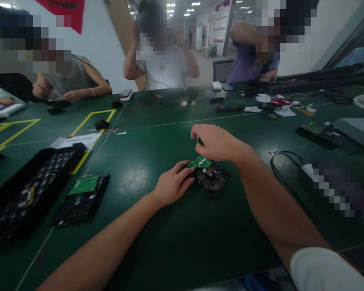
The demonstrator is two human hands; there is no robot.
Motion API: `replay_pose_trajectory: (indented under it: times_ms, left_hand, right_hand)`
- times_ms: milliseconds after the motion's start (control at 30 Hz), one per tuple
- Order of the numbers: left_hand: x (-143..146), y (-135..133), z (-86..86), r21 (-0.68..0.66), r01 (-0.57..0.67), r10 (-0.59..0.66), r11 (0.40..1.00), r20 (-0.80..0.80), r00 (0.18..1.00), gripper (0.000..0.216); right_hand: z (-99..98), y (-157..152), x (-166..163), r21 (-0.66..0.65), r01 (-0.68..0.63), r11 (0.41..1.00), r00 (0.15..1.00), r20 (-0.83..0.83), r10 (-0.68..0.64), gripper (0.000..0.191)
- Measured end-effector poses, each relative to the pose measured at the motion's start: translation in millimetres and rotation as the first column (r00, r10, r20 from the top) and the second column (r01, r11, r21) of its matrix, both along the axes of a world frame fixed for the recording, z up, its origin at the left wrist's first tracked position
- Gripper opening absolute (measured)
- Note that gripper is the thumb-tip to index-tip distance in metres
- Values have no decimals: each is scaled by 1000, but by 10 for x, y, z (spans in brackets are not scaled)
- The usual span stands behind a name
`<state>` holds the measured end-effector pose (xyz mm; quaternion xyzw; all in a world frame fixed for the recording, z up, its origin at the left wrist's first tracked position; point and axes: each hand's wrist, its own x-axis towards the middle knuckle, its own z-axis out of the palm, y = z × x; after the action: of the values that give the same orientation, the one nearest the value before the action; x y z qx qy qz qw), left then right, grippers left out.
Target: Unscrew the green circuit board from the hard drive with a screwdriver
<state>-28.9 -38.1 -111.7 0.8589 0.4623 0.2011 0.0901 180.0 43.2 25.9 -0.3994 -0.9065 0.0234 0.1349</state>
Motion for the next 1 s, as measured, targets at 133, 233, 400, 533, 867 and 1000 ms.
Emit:
replay_pose_trajectory:
  times_ms: [133,233,400,533,867,1000]
  left_hand:
    - [3,3,-5,3,1,-1,1000,5,1000,40]
    - [5,4,-13,4,0,0,1000,5,1000,40]
    - [1,7,-25,10,4,-4,1000,-1,1000,41]
    - [-1,9,-29,20,4,-4,1000,-1,1000,40]
    - [3,3,-32,11,-8,8,1000,-1,1000,40]
    - [0,6,-35,16,0,0,1000,3,1000,40]
  right_hand:
    - [21,4,17,-9,16,1000,1000,5,-16,23]
    - [20,14,16,13,101,995,994,26,-102,26]
    - [0,45,33,-7,80,997,997,20,-80,23]
    - [12,40,25,-57,-29,998,999,-20,28,24]
    - [21,11,11,-22,92,996,995,29,-91,25]
    - [25,7,8,-51,-11,999,1000,-7,11,25]
